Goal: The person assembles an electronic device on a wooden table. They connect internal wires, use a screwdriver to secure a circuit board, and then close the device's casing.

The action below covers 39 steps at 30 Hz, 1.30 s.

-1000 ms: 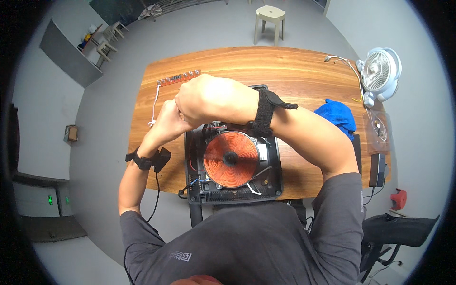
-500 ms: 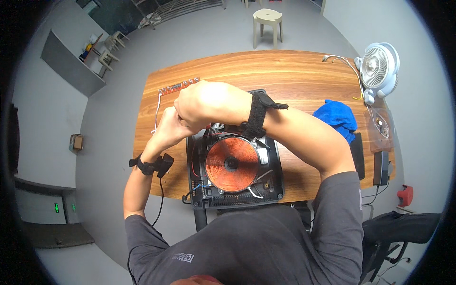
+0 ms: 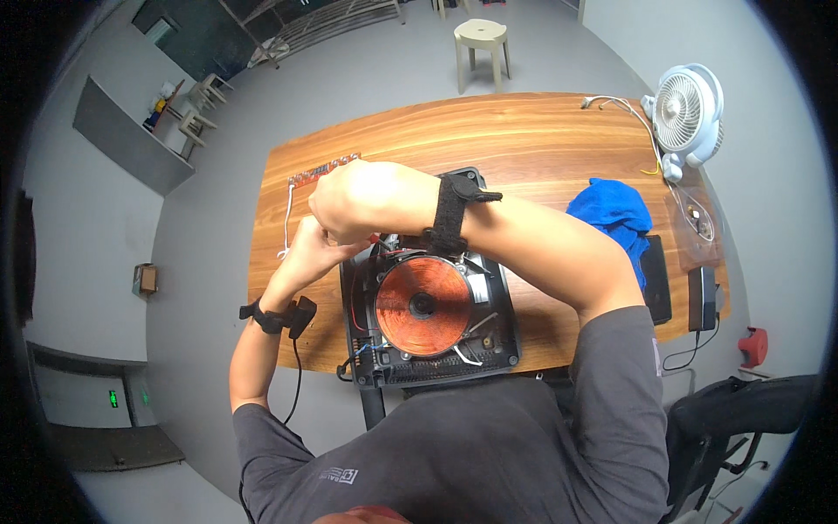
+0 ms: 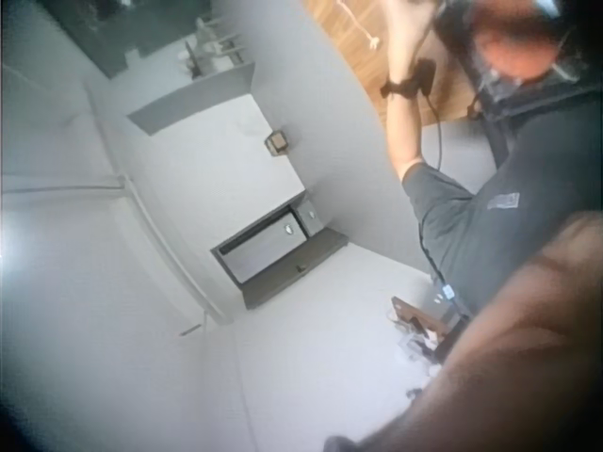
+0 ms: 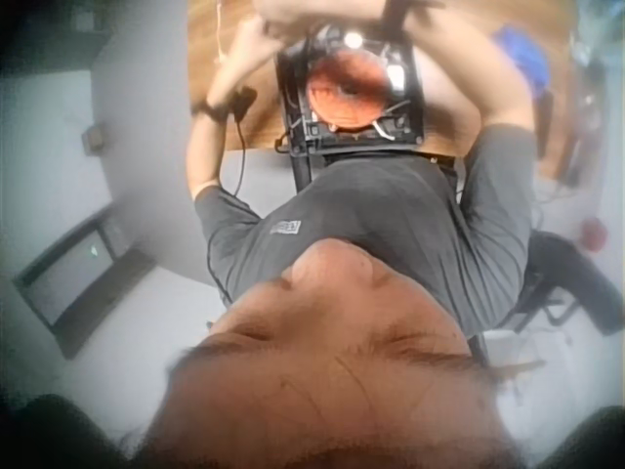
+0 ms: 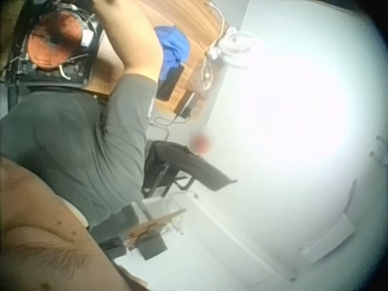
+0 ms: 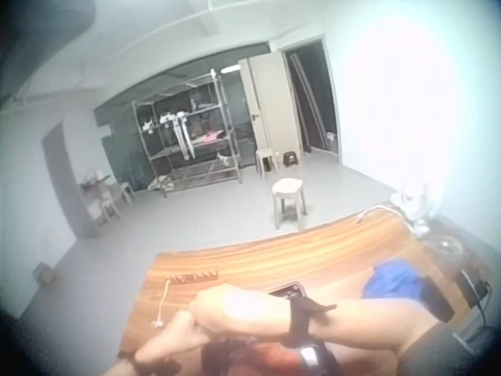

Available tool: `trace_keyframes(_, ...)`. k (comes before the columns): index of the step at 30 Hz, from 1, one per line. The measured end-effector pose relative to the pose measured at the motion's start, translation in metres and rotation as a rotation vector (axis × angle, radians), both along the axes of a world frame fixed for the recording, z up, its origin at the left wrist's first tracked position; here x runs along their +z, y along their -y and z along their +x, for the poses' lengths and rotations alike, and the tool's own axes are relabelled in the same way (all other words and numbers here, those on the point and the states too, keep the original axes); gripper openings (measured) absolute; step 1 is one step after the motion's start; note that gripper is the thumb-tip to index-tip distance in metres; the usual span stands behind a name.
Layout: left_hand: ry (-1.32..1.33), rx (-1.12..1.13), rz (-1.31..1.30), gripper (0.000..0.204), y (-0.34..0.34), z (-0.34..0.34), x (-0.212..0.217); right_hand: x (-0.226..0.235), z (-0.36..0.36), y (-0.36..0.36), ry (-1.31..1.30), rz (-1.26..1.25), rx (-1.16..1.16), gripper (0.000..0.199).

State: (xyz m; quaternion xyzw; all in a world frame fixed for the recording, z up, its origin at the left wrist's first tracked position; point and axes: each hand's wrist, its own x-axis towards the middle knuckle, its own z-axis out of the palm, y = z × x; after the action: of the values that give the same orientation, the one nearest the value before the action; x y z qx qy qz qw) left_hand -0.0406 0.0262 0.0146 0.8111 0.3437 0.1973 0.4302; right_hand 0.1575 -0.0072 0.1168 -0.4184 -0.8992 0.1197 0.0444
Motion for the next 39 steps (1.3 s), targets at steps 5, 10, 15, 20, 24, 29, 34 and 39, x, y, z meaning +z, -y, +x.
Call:
trace_keyframes(5, -0.108, -0.020, 0.030, 0.021, 0.000, -0.003, -0.005, 0.000, 0.004, 0.001, -0.013, 0.041, 0.021, 0.022)
trace_keyframes(10, 0.010, -0.011, 0.089, 0.029, -0.003, -0.004, -0.014, 0.003, -0.001, 0.002, -0.002, -0.044, -0.028, 0.023)
trace_keyframes(15, -0.029, 0.007, 0.200, 0.027, 0.010, 0.010, 0.008, 0.001, 0.002, 0.002, 0.028, -0.070, -0.024, 0.024)
trace_keyframes(20, -0.024, -0.014, 0.229, 0.022, 0.014, 0.009, 0.019, 0.012, 0.000, 0.004, 0.097, -0.104, -0.026, 0.025)
trace_keyframes(24, 0.005, -0.010, 0.254, 0.021, 0.014, 0.008, 0.028, 0.013, -0.001, -0.004, 0.074, -0.107, -0.027, 0.032)
trace_keyframes(29, -0.010, 0.028, 0.328, 0.023, 0.010, 0.004, 0.043, 0.030, 0.002, -0.003, 0.046, 0.004, -0.055, 0.040)
trace_keyframes(34, -0.065, -0.136, 0.663, 0.022, 0.011, 0.010, 0.058, 0.027, 0.036, 0.017, 0.100, 0.066, -0.123, 0.043)
trace_keyframes(39, -0.173, -0.281, 0.878, 0.023, 0.014, 0.040, 0.048, -0.005, 0.068, 0.040, 0.174, 0.015, -0.159, 0.042)
